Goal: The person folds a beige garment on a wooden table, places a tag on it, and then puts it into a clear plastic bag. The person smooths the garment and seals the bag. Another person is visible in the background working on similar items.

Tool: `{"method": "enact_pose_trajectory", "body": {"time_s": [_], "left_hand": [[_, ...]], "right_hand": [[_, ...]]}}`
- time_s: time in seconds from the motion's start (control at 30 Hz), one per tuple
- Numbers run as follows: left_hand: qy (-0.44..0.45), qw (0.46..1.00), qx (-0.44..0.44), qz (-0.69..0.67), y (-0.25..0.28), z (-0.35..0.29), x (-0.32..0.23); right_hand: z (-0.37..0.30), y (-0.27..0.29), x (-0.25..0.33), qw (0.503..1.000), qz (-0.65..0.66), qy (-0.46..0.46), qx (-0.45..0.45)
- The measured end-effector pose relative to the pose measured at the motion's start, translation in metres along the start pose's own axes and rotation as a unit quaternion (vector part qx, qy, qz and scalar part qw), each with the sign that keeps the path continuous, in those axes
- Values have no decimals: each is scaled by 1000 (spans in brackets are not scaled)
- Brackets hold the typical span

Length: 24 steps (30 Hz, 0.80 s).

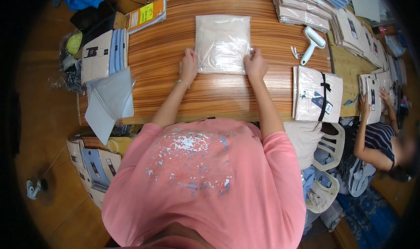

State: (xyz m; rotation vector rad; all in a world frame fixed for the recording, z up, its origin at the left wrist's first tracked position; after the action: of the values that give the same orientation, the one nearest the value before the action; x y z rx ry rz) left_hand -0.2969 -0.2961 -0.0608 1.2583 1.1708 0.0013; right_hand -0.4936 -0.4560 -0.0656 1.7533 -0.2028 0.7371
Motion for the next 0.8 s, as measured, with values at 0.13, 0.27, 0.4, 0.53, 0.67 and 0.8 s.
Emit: {"method": "enact_pose_trajectory", "body": {"time_s": [0.13, 0.27, 0.4, 0.53, 0.67, 0.8], "left_hand": [[11, 1000, 10, 10, 0, 0, -4], [0, 1000, -4, 26, -2, 0, -2], [20, 999, -21, 19, -9, 2, 8], [13, 998, -49, -36, -3, 3, 12], [7, 996, -51, -68, -6, 7, 25], [71, 973, 7, -218, -5, 26, 42]], "right_hand": [[-5, 2, 4, 996, -25, 75, -46], [-12, -4, 0, 988, -102, 103, -56], [-14, -3, 0, 983, -147, 92, -56], [-17, -6, -8, 964, -232, 83, -99], [-11, -15, -19, 954, -254, 94, -131], [-10, -18, -20, 958, -242, 97, -117]]}}
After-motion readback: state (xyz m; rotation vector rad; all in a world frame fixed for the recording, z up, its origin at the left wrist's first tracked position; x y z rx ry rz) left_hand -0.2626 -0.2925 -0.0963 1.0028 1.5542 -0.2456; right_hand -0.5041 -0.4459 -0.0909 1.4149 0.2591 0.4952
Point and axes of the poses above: each hand's wrist, its own z-axis towards the middle knuckle, its own y-axis out of the back of the hand, x = y × z, the point moved 3 cm from there along z, towards the middle knuckle, and after that the axes turned 7 degrees about x, right-handed, at the moved point
